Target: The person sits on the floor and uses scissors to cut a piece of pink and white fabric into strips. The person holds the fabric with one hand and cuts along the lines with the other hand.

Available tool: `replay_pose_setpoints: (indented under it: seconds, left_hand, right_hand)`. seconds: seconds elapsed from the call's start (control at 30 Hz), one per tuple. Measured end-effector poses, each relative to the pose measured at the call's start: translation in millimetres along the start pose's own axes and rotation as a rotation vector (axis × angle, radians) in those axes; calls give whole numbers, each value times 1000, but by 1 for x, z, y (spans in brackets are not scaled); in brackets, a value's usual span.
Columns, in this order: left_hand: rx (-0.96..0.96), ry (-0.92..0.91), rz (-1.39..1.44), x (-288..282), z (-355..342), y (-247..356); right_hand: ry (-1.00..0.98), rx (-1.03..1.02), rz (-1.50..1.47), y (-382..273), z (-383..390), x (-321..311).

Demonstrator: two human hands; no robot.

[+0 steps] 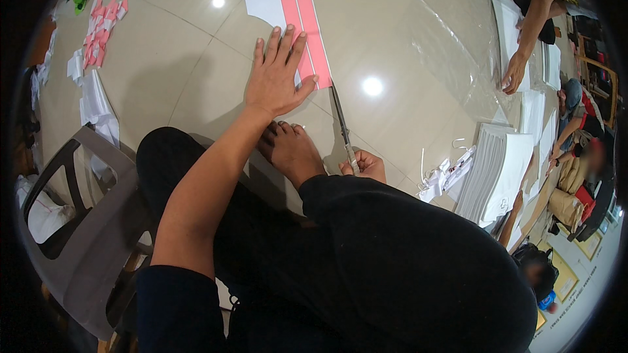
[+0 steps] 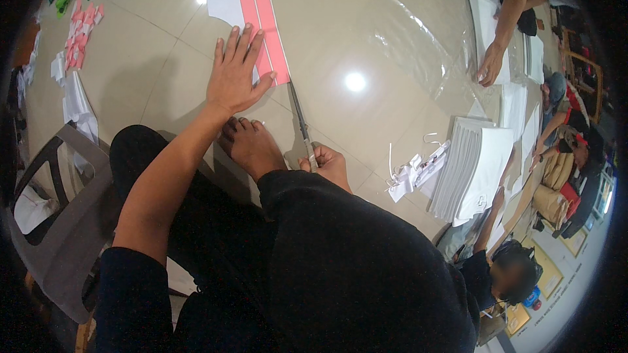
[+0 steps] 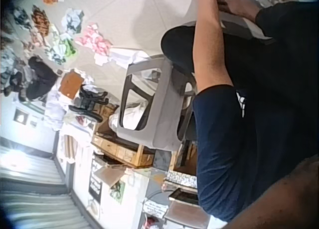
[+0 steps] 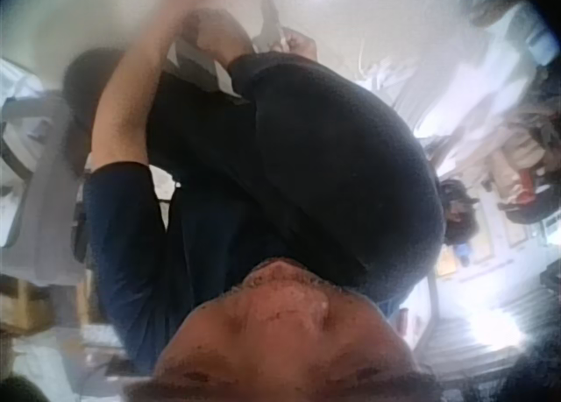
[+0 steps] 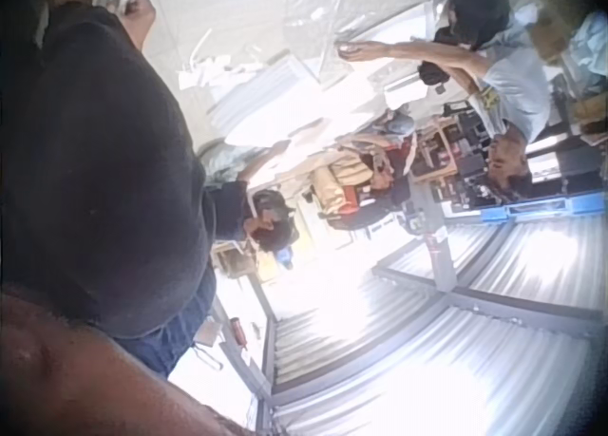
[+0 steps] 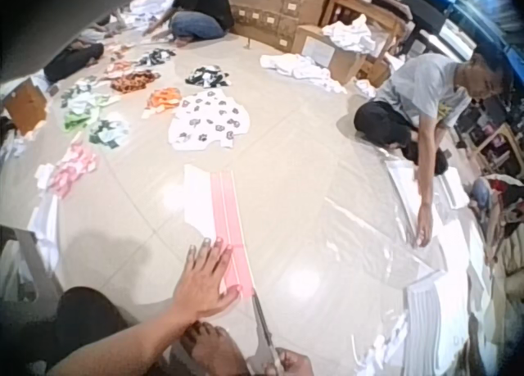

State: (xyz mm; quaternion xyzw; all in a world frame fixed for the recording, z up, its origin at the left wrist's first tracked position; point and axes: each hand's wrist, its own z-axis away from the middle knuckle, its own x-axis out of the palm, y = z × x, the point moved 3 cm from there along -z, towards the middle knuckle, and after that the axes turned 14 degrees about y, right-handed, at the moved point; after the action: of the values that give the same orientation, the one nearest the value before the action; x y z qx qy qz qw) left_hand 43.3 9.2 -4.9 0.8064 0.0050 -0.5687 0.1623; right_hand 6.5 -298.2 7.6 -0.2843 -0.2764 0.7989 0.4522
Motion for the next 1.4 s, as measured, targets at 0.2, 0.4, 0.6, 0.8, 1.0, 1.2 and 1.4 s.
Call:
replay_pose_setpoints:
  seconds: [0.2,0.4,0.6,0.8,1.0,1.2,1.4]
  left_hand:
    - [-7,-22,21,3,0,-1]
    - [-10,-15,22,1,1,-3]
    - [-6,3,34,2,0,-1]
    - [-8,1,34,1,-1,-1]
    - [-6,-1,37,0,-1,0]
    - [-13,-6,37,-2,0,-1]
    - [-6,-4,42,2,-2,1]
  right_hand:
    - [-1,-33,12,-2,2,12]
    - [44,13,5,-1,3,-10]
    - [69,28,9,0,6,-12]
    - [72,34,13,0,6,-9]
    - [75,42,18,-2,5,-8]
    - [60,44,18,-3,0,-7]
    - [79,11,-2,8,-7,-4]
